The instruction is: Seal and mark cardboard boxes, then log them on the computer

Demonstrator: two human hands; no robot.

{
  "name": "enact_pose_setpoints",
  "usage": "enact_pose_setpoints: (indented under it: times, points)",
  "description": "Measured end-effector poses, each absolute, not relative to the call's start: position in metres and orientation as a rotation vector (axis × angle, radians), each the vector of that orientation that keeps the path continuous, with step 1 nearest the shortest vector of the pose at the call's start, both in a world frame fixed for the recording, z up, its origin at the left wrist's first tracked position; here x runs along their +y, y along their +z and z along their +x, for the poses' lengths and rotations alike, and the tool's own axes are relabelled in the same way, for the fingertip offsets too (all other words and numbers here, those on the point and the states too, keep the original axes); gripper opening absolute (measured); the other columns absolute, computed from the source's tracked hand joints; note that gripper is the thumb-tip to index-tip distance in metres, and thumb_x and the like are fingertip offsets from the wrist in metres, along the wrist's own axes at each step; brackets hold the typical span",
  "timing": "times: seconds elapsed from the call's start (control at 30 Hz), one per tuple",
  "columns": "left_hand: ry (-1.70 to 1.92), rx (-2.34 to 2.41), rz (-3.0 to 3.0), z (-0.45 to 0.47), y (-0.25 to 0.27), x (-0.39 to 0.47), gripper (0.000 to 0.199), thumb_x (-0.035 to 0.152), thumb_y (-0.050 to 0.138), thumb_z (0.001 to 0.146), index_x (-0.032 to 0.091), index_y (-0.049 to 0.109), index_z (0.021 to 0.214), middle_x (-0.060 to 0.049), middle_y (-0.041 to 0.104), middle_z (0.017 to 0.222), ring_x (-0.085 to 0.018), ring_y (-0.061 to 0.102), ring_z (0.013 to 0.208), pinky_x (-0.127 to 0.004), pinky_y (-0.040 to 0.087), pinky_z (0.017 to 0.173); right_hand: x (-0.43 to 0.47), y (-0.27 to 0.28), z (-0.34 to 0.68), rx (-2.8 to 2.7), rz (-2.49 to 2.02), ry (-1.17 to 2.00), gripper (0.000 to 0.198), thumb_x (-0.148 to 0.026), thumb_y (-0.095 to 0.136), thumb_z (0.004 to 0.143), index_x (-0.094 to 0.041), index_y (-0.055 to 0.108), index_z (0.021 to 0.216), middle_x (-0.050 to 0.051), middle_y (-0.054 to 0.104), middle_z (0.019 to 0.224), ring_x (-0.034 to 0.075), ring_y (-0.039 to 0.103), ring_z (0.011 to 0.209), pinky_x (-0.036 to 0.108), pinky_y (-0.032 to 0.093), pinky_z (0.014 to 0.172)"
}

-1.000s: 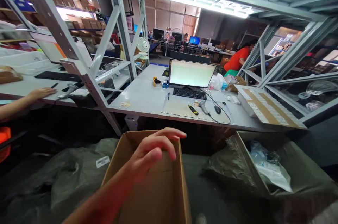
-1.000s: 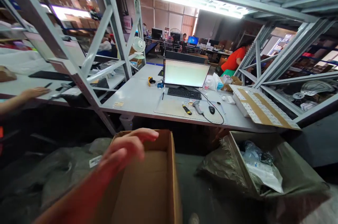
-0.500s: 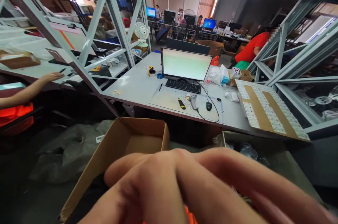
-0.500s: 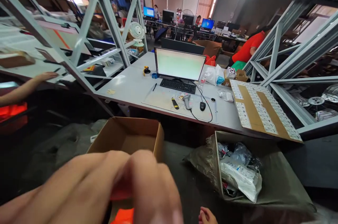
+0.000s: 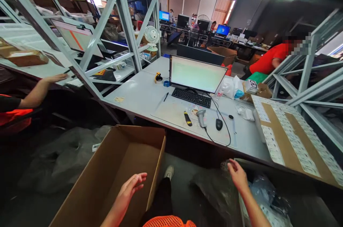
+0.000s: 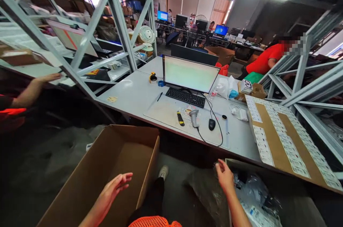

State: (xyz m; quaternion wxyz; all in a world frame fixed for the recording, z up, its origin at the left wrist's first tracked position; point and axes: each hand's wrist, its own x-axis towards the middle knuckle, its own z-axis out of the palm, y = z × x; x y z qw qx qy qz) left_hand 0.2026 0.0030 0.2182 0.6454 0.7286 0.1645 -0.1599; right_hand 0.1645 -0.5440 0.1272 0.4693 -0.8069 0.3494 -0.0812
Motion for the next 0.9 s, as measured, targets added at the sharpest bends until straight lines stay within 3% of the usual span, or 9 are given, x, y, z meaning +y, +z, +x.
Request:
enact_pose_setpoints:
  times: [0.17, 0.27, 0.43, 0.57, 0.63, 0.9]
  points:
    - [-0.163, 0.087, 2.028, 0.428, 0.19, -0.013, 0.068, 0.082, 0.059, 0.083, 0.022, 0.081, 0.108, -0.015, 0.083, 0.118, -0.038, 0.076, 0.12, -0.054, 0.06, 0.114, -0.591, 0.101, 0.347, 0.905, -2.221, -0.355, 0.103, -0.079, 0.047, 0.074, -0.007, 0.065, 0.146, 0.027, 0.071, 0.141, 0.042, 0.071, 0.126, 0.056, 0.052, 0.117]
    - [0.03, -0.06, 2.238, 0.597, 0.164, -0.042, 0.052, 0.062, 0.058, 0.097, 0.019, 0.076, 0.12, -0.015, 0.08, 0.121, -0.035, 0.072, 0.126, -0.047, 0.06, 0.112, -0.608, 0.057, 0.43, 0.832, -2.404, -0.497, 0.106, -0.079, 0.043, 0.081, 0.0, 0.059, 0.151, 0.033, 0.061, 0.153, 0.045, 0.058, 0.145, 0.058, 0.044, 0.126]
    - [0.158, -0.056, 2.354, 0.799, 0.093, -0.056, 0.039, 0.032, 0.058, 0.102, 0.013, 0.068, 0.134, -0.02, 0.069, 0.148, -0.032, 0.059, 0.147, -0.045, 0.042, 0.132, -0.621, -0.018, 0.494, 0.916, -2.551, -0.56, 0.111, -0.087, 0.04, 0.086, -0.004, 0.057, 0.159, 0.032, 0.047, 0.168, 0.05, 0.044, 0.158, 0.065, 0.036, 0.132]
    - [0.228, 0.056, 2.458, 0.854, 0.052, -0.042, 0.044, 0.026, 0.051, 0.106, 0.002, 0.062, 0.142, -0.029, 0.05, 0.169, -0.04, 0.037, 0.165, -0.056, 0.021, 0.141, -0.615, -0.04, 0.505, 0.974, -2.593, -0.545, 0.11, -0.088, 0.04, 0.089, -0.009, 0.054, 0.164, 0.029, 0.041, 0.173, 0.053, 0.043, 0.159, 0.07, 0.038, 0.131]
    - [0.25, 0.098, 2.515, 0.859, 0.042, -0.038, 0.047, 0.026, 0.046, 0.108, 0.001, 0.061, 0.144, -0.029, 0.047, 0.171, -0.042, 0.033, 0.167, -0.058, 0.016, 0.142, -0.61, -0.038, 0.51, 1.007, -2.601, -0.539, 0.108, -0.086, 0.04, 0.09, -0.01, 0.054, 0.165, 0.028, 0.042, 0.174, 0.054, 0.045, 0.158, 0.073, 0.04, 0.128]
    - [0.346, 0.158, 2.649, 0.872, 0.027, -0.043, 0.049, 0.029, 0.044, 0.104, 0.006, 0.066, 0.14, -0.024, 0.056, 0.167, -0.037, 0.042, 0.164, -0.057, 0.026, 0.14, -0.609, -0.027, 0.539, 0.945, -2.612, -0.635, 0.092, -0.07, 0.051, 0.094, -0.011, 0.059, 0.163, 0.028, 0.052, 0.166, 0.052, 0.053, 0.152, 0.072, 0.046, 0.126]
